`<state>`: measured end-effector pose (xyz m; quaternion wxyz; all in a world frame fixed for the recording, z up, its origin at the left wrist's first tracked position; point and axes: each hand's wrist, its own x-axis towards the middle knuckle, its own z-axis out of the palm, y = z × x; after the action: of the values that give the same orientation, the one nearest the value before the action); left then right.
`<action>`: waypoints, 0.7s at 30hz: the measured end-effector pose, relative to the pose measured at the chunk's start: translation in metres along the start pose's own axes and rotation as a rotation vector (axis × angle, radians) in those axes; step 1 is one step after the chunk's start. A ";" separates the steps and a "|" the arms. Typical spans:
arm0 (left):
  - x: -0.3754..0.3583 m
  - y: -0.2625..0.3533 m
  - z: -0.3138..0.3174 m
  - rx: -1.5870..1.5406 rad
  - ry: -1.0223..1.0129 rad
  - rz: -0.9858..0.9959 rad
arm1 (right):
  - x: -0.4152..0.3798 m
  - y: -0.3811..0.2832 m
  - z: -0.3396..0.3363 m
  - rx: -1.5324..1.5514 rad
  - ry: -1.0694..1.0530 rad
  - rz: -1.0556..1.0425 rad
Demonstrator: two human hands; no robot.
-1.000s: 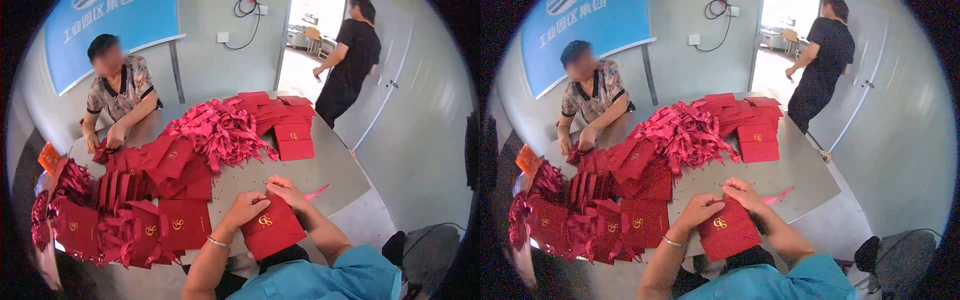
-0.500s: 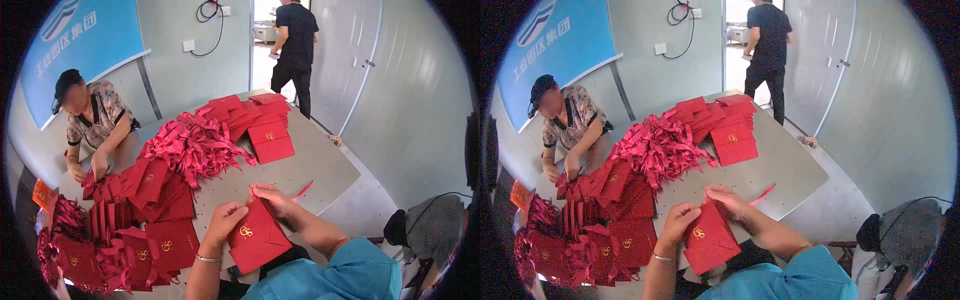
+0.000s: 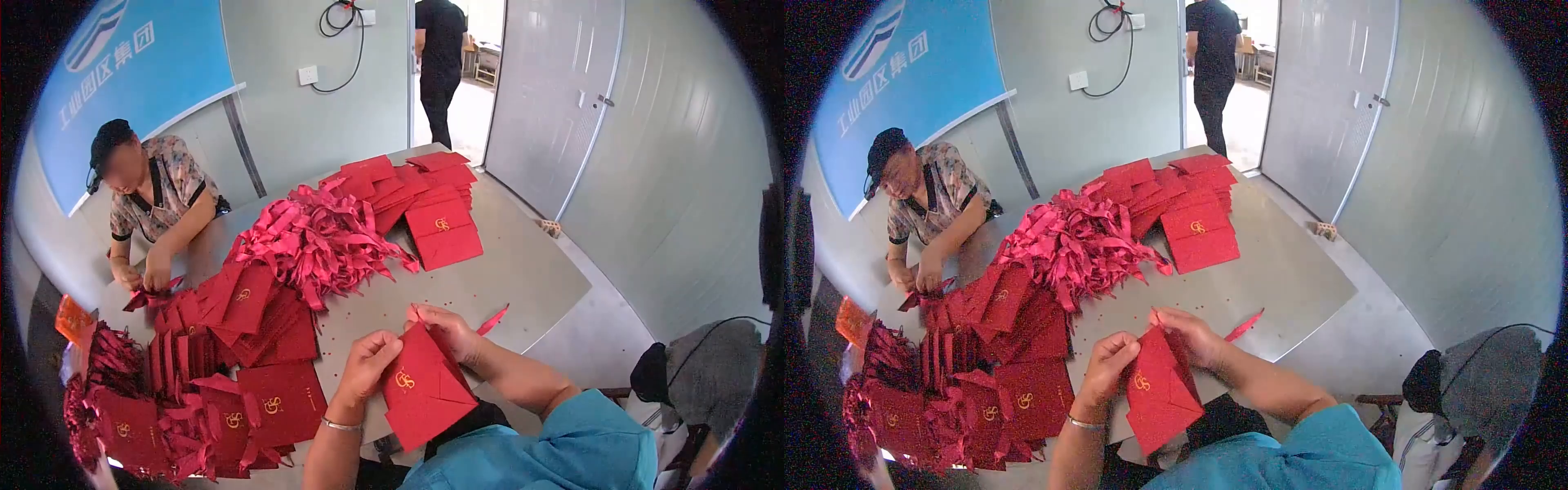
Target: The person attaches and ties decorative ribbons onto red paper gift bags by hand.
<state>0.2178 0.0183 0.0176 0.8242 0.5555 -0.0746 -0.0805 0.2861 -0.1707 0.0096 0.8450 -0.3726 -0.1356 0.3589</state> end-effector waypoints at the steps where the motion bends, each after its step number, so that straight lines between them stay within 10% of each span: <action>1: 0.000 0.001 0.002 -0.017 0.014 0.005 | 0.000 0.001 0.000 0.055 0.013 0.016; 17: -0.004 0.016 0.004 0.082 0.009 -0.072 | -0.006 -0.004 0.014 -0.159 -0.027 0.018; 21: -0.003 0.019 0.020 0.500 -0.034 -0.003 | -0.007 -0.003 0.002 -0.159 -0.060 0.021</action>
<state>0.2114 0.0078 0.0421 0.6598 0.7408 -0.1049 -0.0701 0.2815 -0.1761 0.0139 0.8044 -0.4292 -0.1849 0.3669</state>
